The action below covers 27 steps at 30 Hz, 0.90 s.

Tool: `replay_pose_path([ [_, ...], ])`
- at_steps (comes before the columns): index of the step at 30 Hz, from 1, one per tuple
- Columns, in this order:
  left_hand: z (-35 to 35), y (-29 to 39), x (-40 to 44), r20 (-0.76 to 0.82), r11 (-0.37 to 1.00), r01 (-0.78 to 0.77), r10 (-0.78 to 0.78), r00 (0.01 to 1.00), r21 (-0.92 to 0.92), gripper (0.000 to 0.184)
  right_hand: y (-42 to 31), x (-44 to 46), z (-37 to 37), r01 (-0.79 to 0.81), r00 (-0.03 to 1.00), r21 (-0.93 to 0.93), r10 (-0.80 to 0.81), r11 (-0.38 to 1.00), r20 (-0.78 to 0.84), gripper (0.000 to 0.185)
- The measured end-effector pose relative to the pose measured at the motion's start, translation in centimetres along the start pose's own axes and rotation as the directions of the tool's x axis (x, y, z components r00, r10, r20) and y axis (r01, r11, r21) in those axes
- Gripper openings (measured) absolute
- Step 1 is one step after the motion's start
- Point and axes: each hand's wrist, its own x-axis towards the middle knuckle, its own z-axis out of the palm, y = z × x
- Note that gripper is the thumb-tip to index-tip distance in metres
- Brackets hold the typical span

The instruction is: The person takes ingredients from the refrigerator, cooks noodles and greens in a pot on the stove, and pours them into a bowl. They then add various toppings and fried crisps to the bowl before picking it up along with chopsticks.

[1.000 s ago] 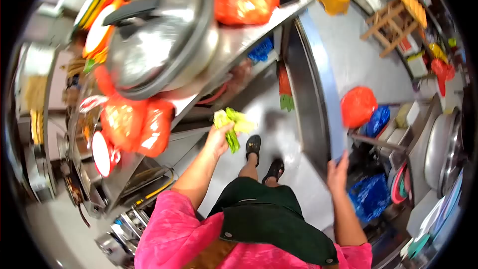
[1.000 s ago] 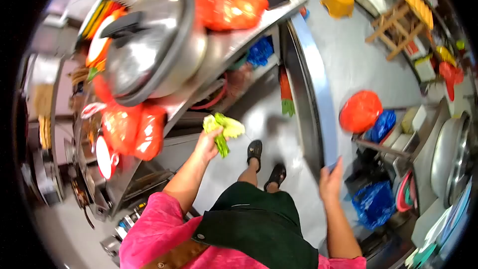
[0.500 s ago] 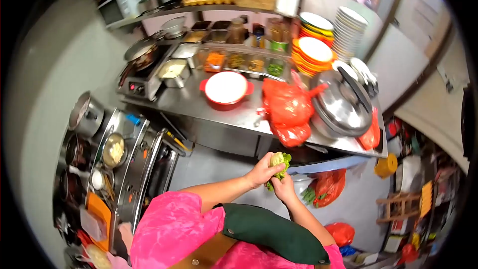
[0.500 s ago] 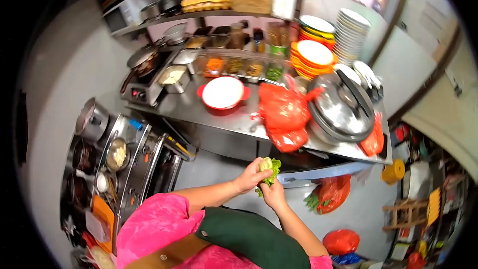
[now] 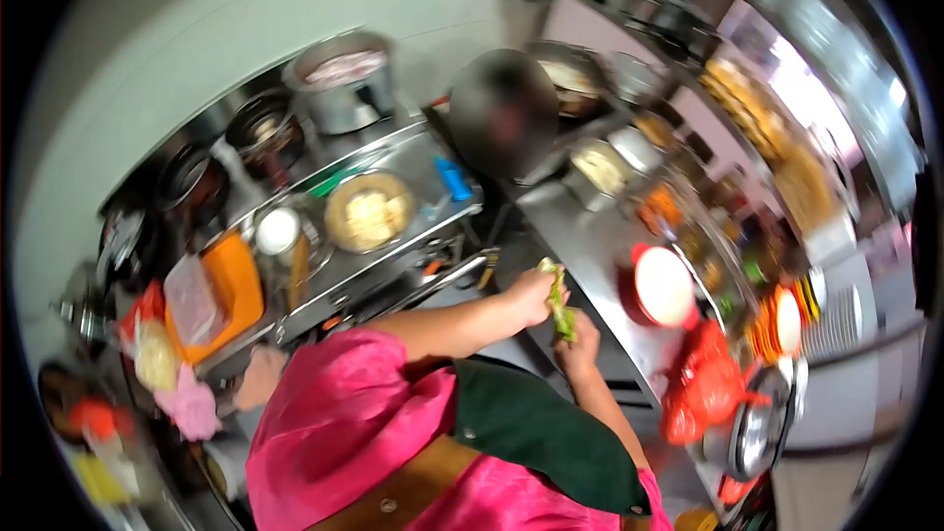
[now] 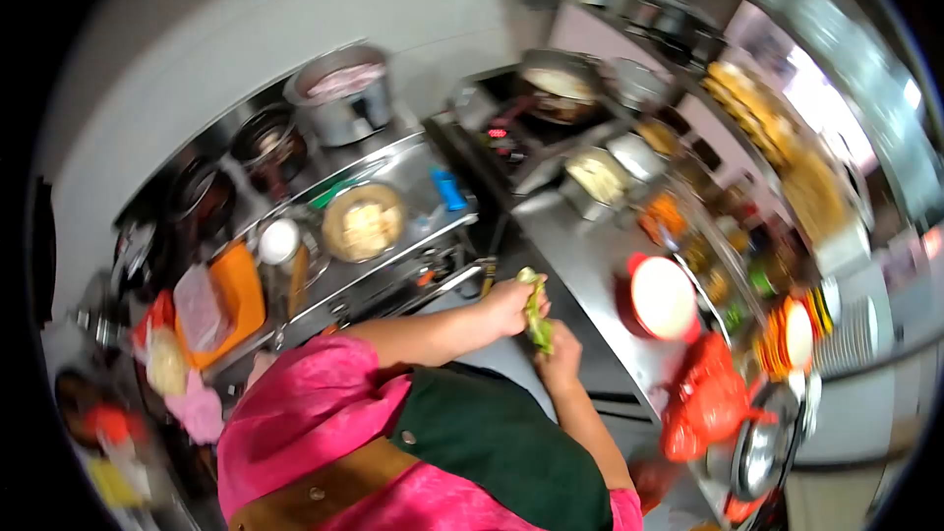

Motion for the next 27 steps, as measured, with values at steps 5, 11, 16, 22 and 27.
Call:
replay_pose_path([
  [5,0.2,5.5,2.9,0.078,0.742,-0.52,0.542,0.837,0.424,0.024,-0.2,8.2,2.9,-0.332,0.934,0.523,0.352,0.785,0.065,0.02],
  [11,5.9,11.0,5.5,0.361,0.287,-0.713,0.707,0.608,0.639,0.065,2.4,19.2,5.8,-0.388,0.905,0.815,0.344,0.431,0.249,0.035],
  [16,4.9,18.6,5.4,0.611,-0.192,-0.886,0.782,0.121,0.421,0.043,3.4,31.6,2.9,-0.169,0.902,0.882,0.429,0.44,-0.041,0.035],
  [22,-17.2,26.3,-5.1,0.014,-0.058,-0.24,0.983,-0.182,0.969,0.02,12.6,47.3,1.0,-0.16,0.972,0.357,0.211,0.92,-0.107,0.057],
  [27,-38.4,23.5,-13.1,-0.336,0.341,0.566,0.935,-0.118,0.751,0.028,16.1,50.5,1.4,-0.094,0.981,0.287,0.138,0.953,-0.138,0.051],
])
